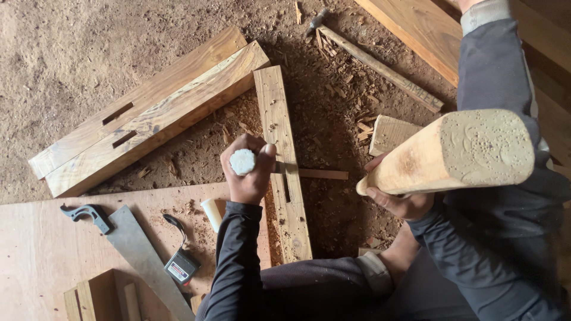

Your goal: The person uses a chisel and a wooden mallet to carve a groove into a wooden frame. They repeatedly strike the chisel with the mallet to remove wood chips and deepen the groove.

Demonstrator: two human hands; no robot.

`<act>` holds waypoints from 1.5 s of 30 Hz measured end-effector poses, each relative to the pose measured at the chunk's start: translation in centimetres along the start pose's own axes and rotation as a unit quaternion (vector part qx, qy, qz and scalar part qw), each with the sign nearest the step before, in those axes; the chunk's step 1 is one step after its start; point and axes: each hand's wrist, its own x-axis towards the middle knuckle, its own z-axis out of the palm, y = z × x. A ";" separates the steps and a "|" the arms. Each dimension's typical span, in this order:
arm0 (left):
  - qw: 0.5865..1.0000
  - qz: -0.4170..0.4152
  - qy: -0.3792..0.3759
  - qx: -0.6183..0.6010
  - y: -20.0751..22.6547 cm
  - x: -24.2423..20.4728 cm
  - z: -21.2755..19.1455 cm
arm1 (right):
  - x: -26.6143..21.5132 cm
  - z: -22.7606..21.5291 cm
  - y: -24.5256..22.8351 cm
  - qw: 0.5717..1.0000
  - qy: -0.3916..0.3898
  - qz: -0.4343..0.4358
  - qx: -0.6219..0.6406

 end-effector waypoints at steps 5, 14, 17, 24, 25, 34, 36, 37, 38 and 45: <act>0.999 0.019 0.003 0.051 -0.4 -0.7 0.4 | -0.4 -0.2 0.4 0.999 -0.008 0.024 -0.032; 0.997 0.055 0.014 0.052 0.7 -1.5 2.2 | -0.6 0.8 1.1 0.996 0.029 -0.053 -0.068; 0.998 0.039 -0.002 0.048 0.3 -1.1 2.3 | -0.5 0.9 1.3 0.995 0.041 -0.052 -0.069; 0.999 0.032 -0.002 0.016 0.1 -1.2 1.5 | 0.4 1.3 1.4 0.988 0.058 -0.140 -0.033; 0.999 0.027 -0.007 0.017 0.0 -1.0 1.5 | 0.3 1.2 1.5 0.991 0.054 -0.114 -0.041; 0.999 0.009 0.006 0.047 0.5 -0.1 2.6 | -0.6 1.1 1.4 0.995 0.042 -0.053 -0.066; 0.998 0.012 0.011 0.054 0.9 -0.6 2.6 | -0.5 1.0 1.2 0.994 0.043 -0.082 -0.057; 0.999 0.013 0.009 0.042 1.0 -0.8 2.6 | -0.5 1.0 1.0 0.995 0.044 -0.067 -0.052; 0.999 0.013 0.009 0.031 1.2 -0.9 2.6 | -0.3 1.0 0.8 0.997 0.043 -0.053 -0.047; 0.999 0.023 0.017 0.021 1.3 -1.5 3.0 | 2.5 0.5 -5.6 0.985 -0.004 -0.131 -0.110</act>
